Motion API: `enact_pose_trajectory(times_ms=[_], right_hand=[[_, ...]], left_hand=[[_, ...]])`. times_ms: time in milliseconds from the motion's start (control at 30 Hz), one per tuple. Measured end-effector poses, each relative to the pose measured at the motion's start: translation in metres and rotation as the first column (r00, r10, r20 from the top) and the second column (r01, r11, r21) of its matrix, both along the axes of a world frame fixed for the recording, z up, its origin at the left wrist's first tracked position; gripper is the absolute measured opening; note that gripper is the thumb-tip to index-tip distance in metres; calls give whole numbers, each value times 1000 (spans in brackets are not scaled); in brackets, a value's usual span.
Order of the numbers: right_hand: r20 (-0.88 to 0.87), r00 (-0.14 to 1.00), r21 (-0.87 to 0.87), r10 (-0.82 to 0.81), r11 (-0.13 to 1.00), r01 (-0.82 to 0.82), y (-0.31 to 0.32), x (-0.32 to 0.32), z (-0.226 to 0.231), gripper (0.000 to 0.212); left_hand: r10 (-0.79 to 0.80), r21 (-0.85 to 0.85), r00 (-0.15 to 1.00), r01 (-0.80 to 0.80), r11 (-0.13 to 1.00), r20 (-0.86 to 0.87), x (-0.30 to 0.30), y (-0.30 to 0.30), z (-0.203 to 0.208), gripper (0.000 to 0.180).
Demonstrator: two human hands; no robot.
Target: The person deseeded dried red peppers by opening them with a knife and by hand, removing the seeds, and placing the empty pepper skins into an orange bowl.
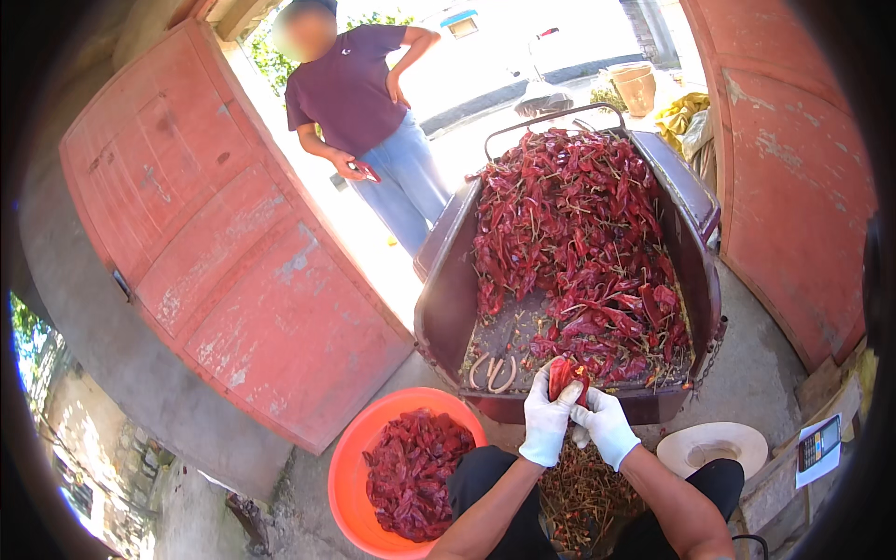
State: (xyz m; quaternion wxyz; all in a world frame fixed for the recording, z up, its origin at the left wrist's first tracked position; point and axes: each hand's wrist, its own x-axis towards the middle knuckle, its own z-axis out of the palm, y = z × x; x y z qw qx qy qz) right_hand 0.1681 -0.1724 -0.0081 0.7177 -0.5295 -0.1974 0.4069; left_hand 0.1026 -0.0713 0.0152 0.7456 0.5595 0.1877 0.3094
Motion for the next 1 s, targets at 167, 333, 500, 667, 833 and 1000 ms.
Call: enact_pose_trajectory(times_ms=[167, 333, 500, 667, 833, 1000], right_hand=[[62, 997, -39, 42, 998, -39, 6, -6, 1, 15], [194, 963, -158, 188, 975, -158, 6, -8, 12, 26], [241, 937, -241, 253, 951, -195, -11, 9, 15, 28], [226, 938, -198, 261, 956, -218, -13, 16, 29, 28], [287, 900, -230, 329, 935, -269, -12, 15, 30, 28], [291, 892, -270, 347, 924, -271, -10, 16, 31, 27]], left_hand=[[54, 28, 999, -55, 998, 2, -2, 9, -4, 45], [109, 196, 994, -105, 975, -7, -13, 16, 16, 43], [342, 315, 929, -285, 905, -141, -73, 51, 40, 41], [756, 957, 589, 132, 260, -286, -192, 171, -18, 56], [643, 856, 618, 99, 507, -452, -194, 189, -35, 39], [381, 880, 872, 108, 463, -307, -57, 152, -13, 19]])
